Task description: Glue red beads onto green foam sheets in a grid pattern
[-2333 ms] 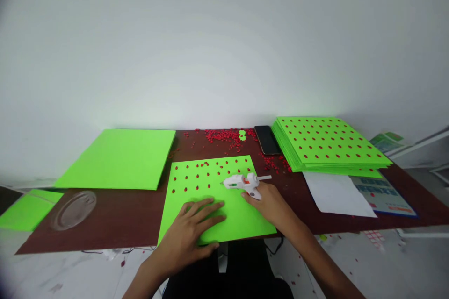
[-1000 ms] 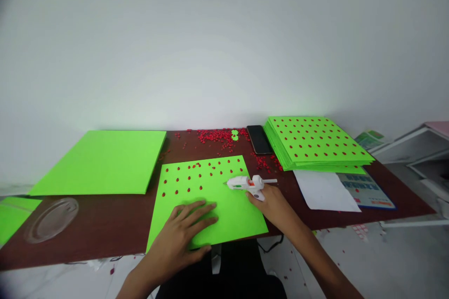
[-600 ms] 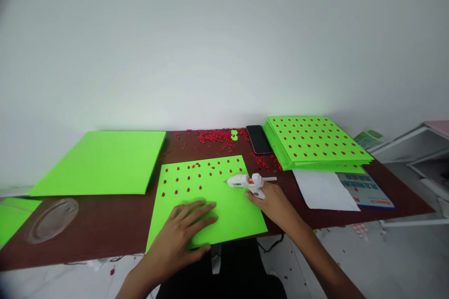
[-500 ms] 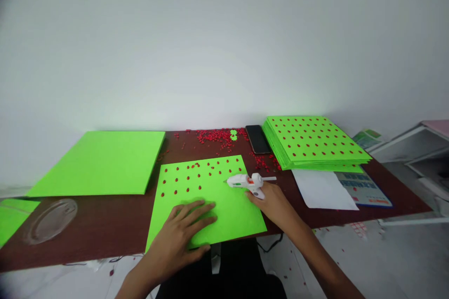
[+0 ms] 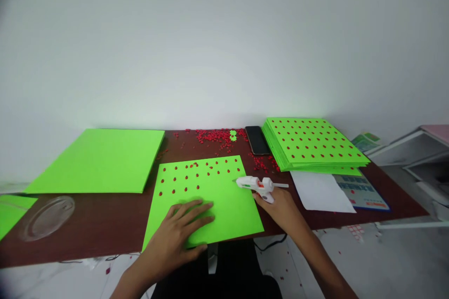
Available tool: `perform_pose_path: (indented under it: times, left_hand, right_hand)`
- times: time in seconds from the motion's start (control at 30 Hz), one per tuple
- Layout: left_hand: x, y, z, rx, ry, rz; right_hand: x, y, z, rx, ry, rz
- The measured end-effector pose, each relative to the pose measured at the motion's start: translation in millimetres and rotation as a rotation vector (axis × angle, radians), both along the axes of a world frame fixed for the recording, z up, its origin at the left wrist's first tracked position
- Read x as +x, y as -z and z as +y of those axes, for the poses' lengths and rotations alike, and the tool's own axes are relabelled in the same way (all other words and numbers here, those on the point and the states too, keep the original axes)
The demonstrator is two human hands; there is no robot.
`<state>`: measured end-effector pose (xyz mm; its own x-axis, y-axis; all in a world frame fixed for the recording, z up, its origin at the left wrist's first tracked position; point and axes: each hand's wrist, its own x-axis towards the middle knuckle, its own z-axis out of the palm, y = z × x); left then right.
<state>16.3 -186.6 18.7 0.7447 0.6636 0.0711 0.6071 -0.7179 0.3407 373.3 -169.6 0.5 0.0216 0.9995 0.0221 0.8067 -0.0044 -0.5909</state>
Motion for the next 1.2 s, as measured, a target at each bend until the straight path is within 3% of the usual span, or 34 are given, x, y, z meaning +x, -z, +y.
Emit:
perform_pose_path:
  times: [0.2,0.87,1.2]
  left_hand:
    - [0,1.2,0,0.011,-0.004,0.0]
    - [0,1.4,1,0.014,-0.003,-0.021]
    - [-1,3.3,1,0.039,0.0,-0.019]
  right_hand:
    - [-6,-10.4,1,-0.017,-0.014,-0.017]
    - [-1,4.6,6,0.065,-0.022,-0.131]
    - [-1,-4.6,7,0.034,-0.025,-0.038]
